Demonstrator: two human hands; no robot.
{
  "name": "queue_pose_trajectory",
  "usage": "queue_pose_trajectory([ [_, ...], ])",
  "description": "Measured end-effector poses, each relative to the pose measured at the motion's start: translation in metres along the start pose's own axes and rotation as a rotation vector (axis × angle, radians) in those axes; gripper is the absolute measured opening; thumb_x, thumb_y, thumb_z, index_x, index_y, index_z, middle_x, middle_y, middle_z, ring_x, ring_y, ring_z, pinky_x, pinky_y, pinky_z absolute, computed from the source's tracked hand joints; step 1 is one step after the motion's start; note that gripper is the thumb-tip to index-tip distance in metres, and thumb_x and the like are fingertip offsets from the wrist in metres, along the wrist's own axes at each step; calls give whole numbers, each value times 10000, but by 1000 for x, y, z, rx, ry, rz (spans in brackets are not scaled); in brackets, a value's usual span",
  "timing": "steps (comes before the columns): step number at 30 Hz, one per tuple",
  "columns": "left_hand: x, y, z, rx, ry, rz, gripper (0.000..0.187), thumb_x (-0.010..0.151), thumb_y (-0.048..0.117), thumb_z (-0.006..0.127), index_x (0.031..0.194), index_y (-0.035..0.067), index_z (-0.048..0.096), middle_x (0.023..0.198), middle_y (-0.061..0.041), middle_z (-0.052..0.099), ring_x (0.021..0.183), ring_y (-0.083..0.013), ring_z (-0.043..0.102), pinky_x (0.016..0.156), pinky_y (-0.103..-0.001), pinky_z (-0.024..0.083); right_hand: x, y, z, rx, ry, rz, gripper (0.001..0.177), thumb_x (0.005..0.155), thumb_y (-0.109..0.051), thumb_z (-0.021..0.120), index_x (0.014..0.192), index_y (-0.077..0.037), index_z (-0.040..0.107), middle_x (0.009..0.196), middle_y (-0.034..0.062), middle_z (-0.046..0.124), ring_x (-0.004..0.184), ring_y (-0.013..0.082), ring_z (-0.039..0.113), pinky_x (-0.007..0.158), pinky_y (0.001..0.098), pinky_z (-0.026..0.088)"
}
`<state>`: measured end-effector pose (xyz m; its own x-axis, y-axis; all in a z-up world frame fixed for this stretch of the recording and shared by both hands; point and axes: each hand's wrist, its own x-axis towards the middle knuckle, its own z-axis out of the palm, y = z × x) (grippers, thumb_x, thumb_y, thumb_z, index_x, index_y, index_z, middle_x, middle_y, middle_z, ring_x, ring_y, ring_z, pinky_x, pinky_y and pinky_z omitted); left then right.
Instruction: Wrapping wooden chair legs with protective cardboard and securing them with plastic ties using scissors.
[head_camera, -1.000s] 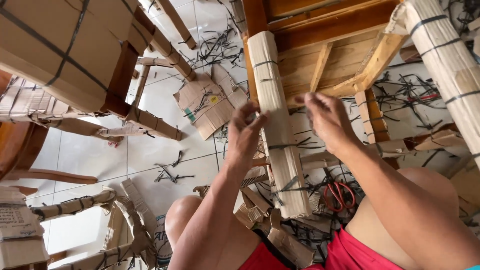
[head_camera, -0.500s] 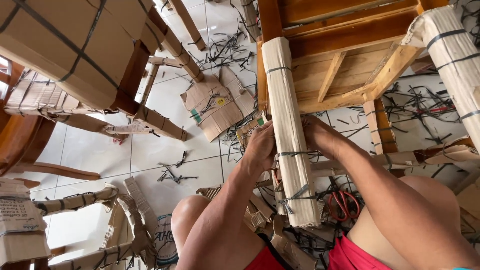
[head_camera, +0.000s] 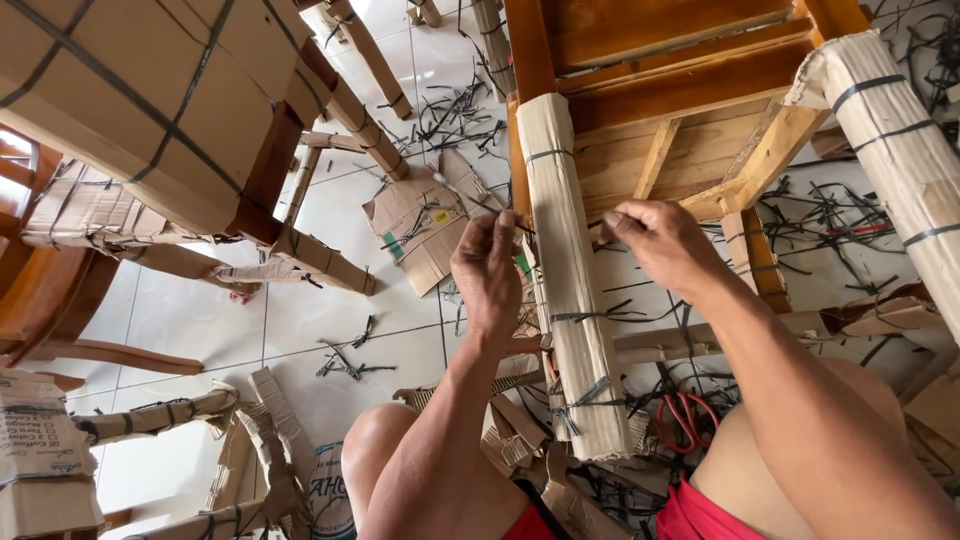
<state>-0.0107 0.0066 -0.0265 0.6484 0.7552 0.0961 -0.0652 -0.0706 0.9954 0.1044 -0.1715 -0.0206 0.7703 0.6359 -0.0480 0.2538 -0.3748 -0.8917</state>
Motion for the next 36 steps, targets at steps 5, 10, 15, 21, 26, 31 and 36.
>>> queue_pose_trajectory([
  [5,3,30,1,239,-114,224,133,1028,183,647,1020,104,753,845,-93,760,762,-165,706,696,-314,573,-7,-20,-12,115,87,-147,325,1126,-227,565,942,-3,713,621,54,528,550,143,497,544,290,423],
  [10,2,46,12,435,-298,358,211,937,99,658,1079,197,780,971,-80,785,906,-298,770,744,-397,616,-11,-38,-8,116,135,-319,320,1119,-227,549,926,-13,688,663,90,596,593,147,586,553,302,493],
  [15,6,35,20,570,-493,529,140,845,137,740,984,150,754,871,-92,749,845,-354,732,705,-472,602,-5,-39,5,121,131,-435,265,1097,-204,567,918,-38,670,687,110,627,588,173,593,547,322,504],
  [21,4,58,10,467,-407,286,222,991,161,596,865,101,768,645,-108,693,617,-242,688,633,-368,555,1,-34,-3,306,169,-391,503,1118,-447,413,1053,-73,743,949,108,716,917,147,656,828,321,557],
  [26,2,79,3,389,-395,136,274,995,288,636,828,117,769,612,-84,664,599,-176,595,615,-341,505,-2,-46,-7,83,132,-361,337,1142,-228,484,1207,33,687,1019,259,687,865,313,646,821,436,545],
  [31,2,72,1,343,-406,81,248,1002,250,650,897,68,782,657,-102,696,653,-126,544,622,-320,494,-1,-42,3,69,50,-275,239,1049,-211,677,969,7,734,707,141,678,611,195,631,580,314,518],
  [36,14,30,-1,214,-372,74,110,862,155,795,968,131,804,699,0,706,657,-71,617,656,-227,508,-5,-51,12,69,25,-167,63,950,-91,745,937,-30,742,678,97,708,603,149,650,551,294,565],
])
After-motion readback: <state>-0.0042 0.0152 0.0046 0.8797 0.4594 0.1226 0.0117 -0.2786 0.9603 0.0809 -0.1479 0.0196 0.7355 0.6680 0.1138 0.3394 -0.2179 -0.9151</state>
